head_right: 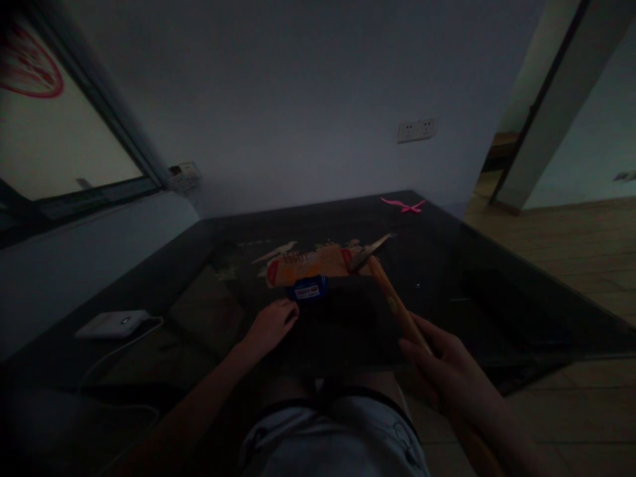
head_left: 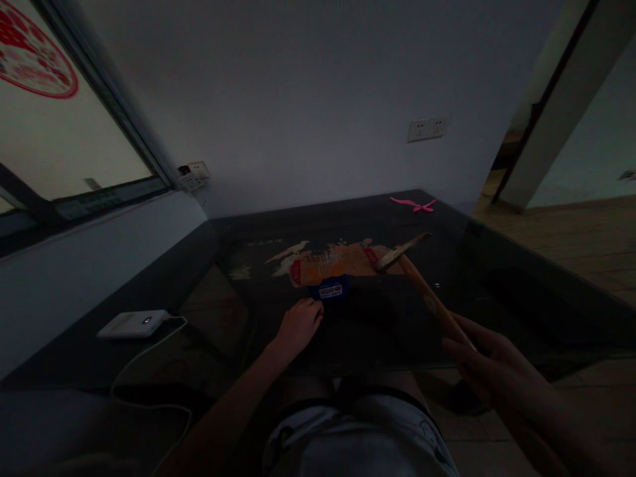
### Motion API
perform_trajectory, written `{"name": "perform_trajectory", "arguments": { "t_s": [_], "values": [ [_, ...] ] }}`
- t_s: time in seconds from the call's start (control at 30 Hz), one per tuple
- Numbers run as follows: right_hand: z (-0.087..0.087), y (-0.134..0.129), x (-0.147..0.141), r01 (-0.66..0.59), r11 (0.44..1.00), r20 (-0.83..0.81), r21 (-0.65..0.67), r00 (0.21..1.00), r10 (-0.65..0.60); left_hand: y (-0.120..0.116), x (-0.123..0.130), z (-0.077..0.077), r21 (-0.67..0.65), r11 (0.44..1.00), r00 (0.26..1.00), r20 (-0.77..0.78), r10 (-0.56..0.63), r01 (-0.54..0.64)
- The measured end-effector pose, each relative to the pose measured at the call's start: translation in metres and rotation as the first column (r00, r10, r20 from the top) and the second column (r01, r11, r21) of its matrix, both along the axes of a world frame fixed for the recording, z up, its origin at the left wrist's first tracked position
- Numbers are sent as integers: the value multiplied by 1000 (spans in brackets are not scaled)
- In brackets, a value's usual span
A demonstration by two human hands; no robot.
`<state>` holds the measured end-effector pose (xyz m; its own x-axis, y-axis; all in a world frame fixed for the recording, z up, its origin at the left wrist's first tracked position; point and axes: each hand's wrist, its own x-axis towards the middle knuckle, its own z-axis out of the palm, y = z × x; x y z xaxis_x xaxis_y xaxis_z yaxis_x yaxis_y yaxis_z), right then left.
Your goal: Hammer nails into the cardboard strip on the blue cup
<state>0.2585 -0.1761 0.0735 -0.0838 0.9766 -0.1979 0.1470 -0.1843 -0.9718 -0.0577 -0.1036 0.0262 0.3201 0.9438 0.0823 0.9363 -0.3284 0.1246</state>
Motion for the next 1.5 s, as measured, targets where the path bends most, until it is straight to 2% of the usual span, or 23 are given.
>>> {"name": "perform_trajectory", "arguments": {
  "t_s": [0.1,0.3,0.4,0.47,0.53,0.63,0.7,0.8,0.9,0.97,1.03,1.1,1.2,1.33,1.5],
  "values": [
    [0,-2,0,-3,1000,-2,-1,1000,3,-1,-1,2,-14,1000,1000,12,0,0],
    [-9,-2,4,3,1000,-21,-9,1000,-3,-3,1,8,-55,995,986,-149,68,-77],
    [-8,-3,3,30,1000,-34,8,999,-30,-6,-3,10,-63,994,987,-141,79,-89],
    [-6,-4,1,39,999,-38,5,999,-39,-10,-7,17,-80,995,998,-41,55,-59],
    [-4,-4,1,41,999,-38,-5,998,-41,-16,-10,30,-103,995,991,130,-5,18],
    [-3,-3,2,37,999,-10,-13,999,-37,-18,-12,60,-62,982,911,387,-140,177],
    [-3,0,1,44,999,-8,12,999,-44,-6,-10,79,53,974,840,497,-215,218],
    [1,3,-4,38,999,-16,36,999,-38,34,-5,92,217,969,744,627,-229,116],
    [9,3,-12,4,1000,-25,-10,1000,-5,89,1,85,268,963,633,741,-224,27],
    [12,3,-17,3,1000,-44,-14,999,-4,119,5,75,267,963,603,765,-224,19],
    [12,3,-19,-2,1000,-50,-4,999,2,137,8,64,259,966,600,769,-220,22],
    [11,5,-19,-33,999,-45,-1,998,33,143,9,55,249,968,601,767,-223,41],
    [8,7,-17,-63,998,-32,24,997,64,142,9,49,224,972,599,770,-220,69],
    [7,9,-18,-48,996,-6,75,999,49,136,9,48,194,978,605,770,-203,81],
    [10,13,-21,-92,992,35,82,995,90,133,11,48,205,971,604,761,-235,120]
  ]
}}
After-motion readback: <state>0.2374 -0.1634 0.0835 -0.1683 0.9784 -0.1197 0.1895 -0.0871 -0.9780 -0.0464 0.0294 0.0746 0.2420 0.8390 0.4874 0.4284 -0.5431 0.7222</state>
